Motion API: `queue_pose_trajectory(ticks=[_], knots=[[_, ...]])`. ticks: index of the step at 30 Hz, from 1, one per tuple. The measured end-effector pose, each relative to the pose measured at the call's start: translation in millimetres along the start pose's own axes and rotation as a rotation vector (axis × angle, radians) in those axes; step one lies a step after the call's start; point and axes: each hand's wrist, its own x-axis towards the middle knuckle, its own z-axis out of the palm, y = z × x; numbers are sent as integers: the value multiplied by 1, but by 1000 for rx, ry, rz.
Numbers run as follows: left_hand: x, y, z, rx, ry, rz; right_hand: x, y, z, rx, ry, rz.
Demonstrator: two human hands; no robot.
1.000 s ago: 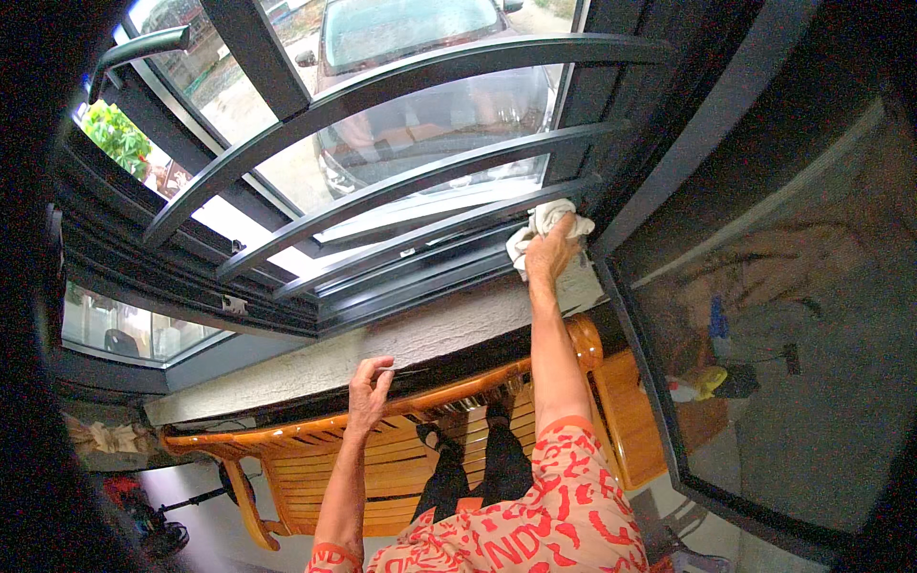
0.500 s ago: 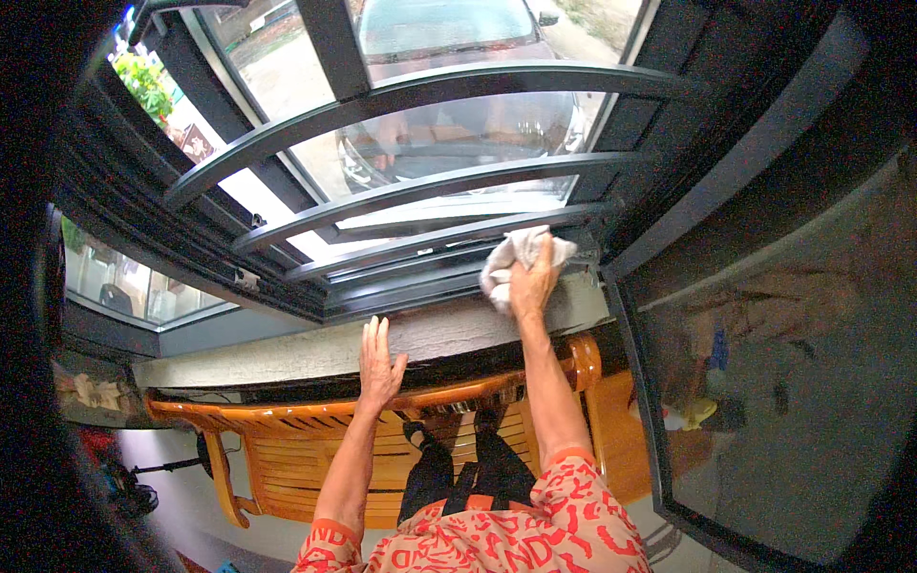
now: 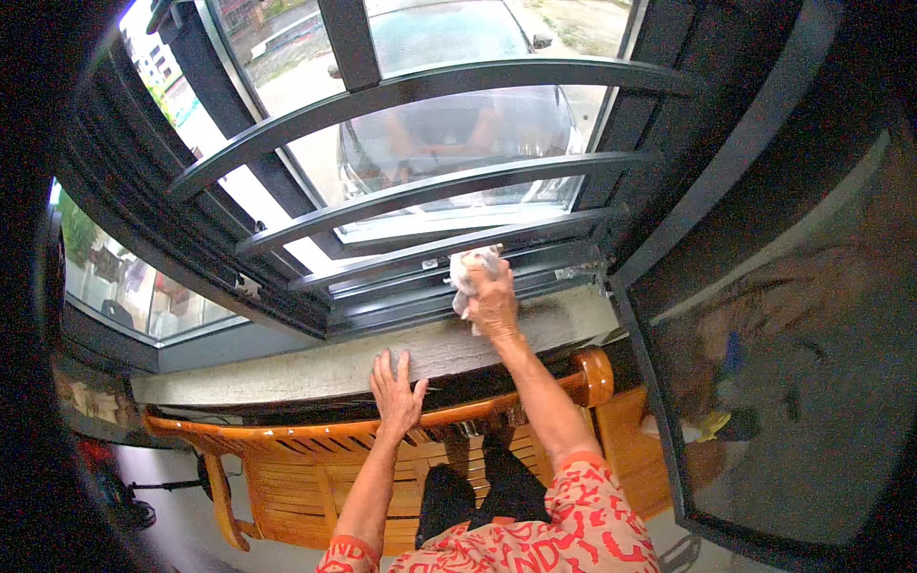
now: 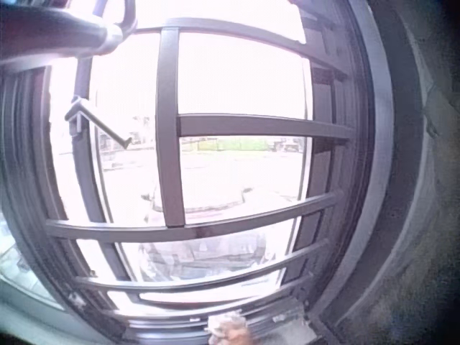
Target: The person wipes the window frame and sill with a white cloth. They systematically clean the metal bars and the glass surface of a large window, moving the cloth back and forth across different sections.
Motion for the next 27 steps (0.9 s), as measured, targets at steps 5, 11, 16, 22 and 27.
queue_pose_trajectory(ticks=[5, 11, 16, 22, 27], knots=[[-6, -8, 8, -70, -1, -25, 20, 70, -39, -165, 197, 334], [-7, -6, 8, -235, 91, -71, 11, 64, -11, -75, 215, 239], [-6, -2, 2, -285, 114, -106, -13, -1, 26, -162, -24, 229], [-5, -2, 2, -304, 152, -109, -32, -27, 42, -390, 154, -115], [-6, -6, 8, -293, 191, -103, -32, 13, 12, -441, -111, -407]])
